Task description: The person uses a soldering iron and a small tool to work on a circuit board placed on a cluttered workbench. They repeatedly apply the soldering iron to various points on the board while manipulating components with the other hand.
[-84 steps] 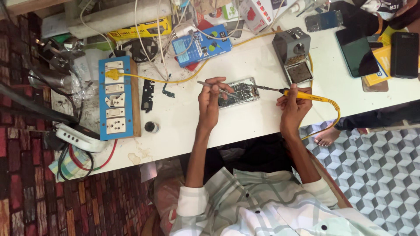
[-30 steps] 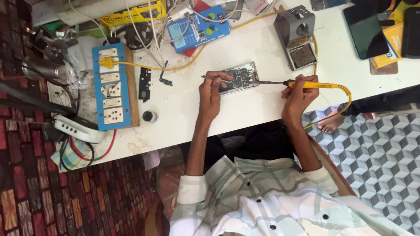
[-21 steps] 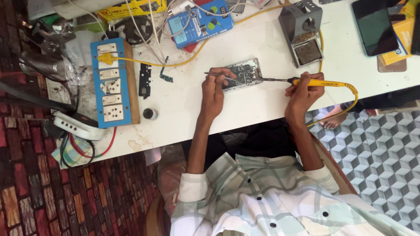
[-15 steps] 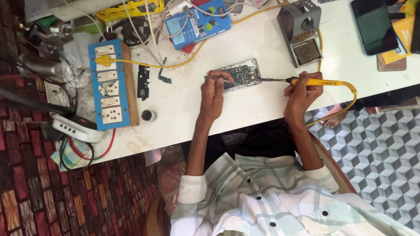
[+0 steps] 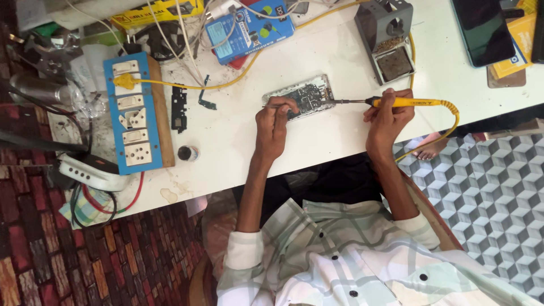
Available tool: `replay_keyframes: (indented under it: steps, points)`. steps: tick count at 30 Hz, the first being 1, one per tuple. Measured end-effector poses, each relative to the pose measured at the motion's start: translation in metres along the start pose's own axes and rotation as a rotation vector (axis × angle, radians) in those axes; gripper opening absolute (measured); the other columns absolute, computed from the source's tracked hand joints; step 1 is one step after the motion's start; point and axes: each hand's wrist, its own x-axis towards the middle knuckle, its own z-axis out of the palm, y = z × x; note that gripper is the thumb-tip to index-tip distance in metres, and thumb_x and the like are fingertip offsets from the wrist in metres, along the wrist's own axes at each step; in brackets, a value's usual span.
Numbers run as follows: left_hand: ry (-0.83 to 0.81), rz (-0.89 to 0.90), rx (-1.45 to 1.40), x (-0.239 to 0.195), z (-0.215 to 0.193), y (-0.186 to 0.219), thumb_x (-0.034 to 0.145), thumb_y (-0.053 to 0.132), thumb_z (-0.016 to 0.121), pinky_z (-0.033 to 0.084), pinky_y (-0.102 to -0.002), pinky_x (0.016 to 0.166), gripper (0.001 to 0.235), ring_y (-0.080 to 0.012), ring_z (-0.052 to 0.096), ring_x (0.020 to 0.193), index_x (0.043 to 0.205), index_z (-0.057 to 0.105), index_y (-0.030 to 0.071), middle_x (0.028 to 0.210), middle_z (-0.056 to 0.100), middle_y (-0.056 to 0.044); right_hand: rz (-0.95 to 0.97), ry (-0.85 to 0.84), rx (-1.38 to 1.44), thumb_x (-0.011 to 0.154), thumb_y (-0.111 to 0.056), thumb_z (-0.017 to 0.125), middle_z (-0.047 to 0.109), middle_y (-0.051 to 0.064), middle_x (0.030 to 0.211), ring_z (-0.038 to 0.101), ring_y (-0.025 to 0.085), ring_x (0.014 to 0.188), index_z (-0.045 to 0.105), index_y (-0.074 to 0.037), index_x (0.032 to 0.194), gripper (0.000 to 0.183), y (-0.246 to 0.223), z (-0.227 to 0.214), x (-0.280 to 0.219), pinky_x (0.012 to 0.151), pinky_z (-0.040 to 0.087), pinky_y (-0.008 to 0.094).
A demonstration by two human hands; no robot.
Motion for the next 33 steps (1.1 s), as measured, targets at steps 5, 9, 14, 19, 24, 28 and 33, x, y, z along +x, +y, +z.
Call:
replay_keyframes:
  steps: [5,9,14,19,24,28,33]
  points:
    - [0.027,0.059,-0.075,0.0034,0.0026,-0.0062,0.117,0.023,0.040,0.041,-0.025,0.055,0.025,-0.0057,0.044,0.060,0.108,0.053,0.004,0.098,0.068,-0.005,0.003,0.009,0.013,0.113,-0.019,0.057,0.050,0.005,0.070,0.053,0.014,0.048,0.044,-0.007,0.097,0.024,0.0029,-0.0014,0.0022,0.045,0.040,0.027]
    - [0.039,0.078,0.013,0.0028,0.0025,-0.0040,0.117,0.024,0.039,0.044,-0.025,0.057,0.028,-0.0072,0.048,0.062,0.107,0.056,0.004,0.097,0.069,-0.006,0.013,0.067,0.067,0.112,-0.020,0.056,0.050,0.006,0.067,0.053,0.015,0.047,0.044,-0.007,0.097,0.024,0.0040,-0.0033,0.0026,0.044,0.039,0.027]
    - [0.038,0.056,0.005,0.0048,0.0016,0.0006,0.116,0.025,0.039,0.046,-0.025,0.060,0.030,-0.0077,0.049,0.063,0.111,0.059,0.003,0.093,0.069,-0.007,0.004,0.060,0.062,0.113,-0.023,0.056,0.051,0.005,0.068,0.053,0.014,0.048,0.044,-0.008,0.098,0.025,0.0033,-0.0022,0.0026,0.044,0.041,0.027]
    - [0.023,0.038,-0.014,0.0044,0.0014,0.0017,0.116,0.022,0.039,0.045,-0.025,0.059,0.029,-0.0067,0.048,0.062,0.111,0.061,0.003,0.092,0.069,-0.006,-0.011,0.019,0.011,0.114,-0.025,0.057,0.050,0.005,0.067,0.051,0.013,0.048,0.044,-0.007,0.098,0.028,0.0005,-0.0005,0.0010,0.045,0.040,0.027]
    - [0.001,-0.011,-0.050,0.0041,0.0006,0.0007,0.114,0.017,0.039,0.038,-0.024,0.049,0.026,-0.0055,0.044,0.055,0.108,0.060,0.003,0.091,0.069,-0.006,-0.013,0.000,-0.002,0.113,-0.025,0.057,0.050,0.004,0.068,0.051,0.012,0.048,0.045,-0.007,0.098,0.027,-0.0001,0.0017,0.0021,0.046,0.039,0.026]
    - [0.006,0.030,-0.039,0.0042,0.0001,-0.0012,0.114,0.017,0.038,0.040,-0.024,0.052,0.027,-0.0060,0.046,0.057,0.110,0.060,0.002,0.093,0.069,-0.007,-0.035,-0.027,0.018,0.114,-0.025,0.056,0.051,0.004,0.071,0.052,0.012,0.050,0.044,-0.007,0.100,0.026,0.0009,0.0018,0.0027,0.048,0.039,0.026]
    - [0.027,0.049,-0.097,0.0054,0.0024,-0.0048,0.116,0.019,0.039,0.046,-0.024,0.057,0.025,-0.0070,0.052,0.063,0.109,0.056,0.002,0.101,0.070,-0.008,-0.010,-0.013,0.002,0.114,-0.025,0.056,0.051,0.005,0.069,0.051,0.012,0.049,0.044,-0.007,0.099,0.026,0.0021,-0.0003,0.0026,0.047,0.039,0.026]
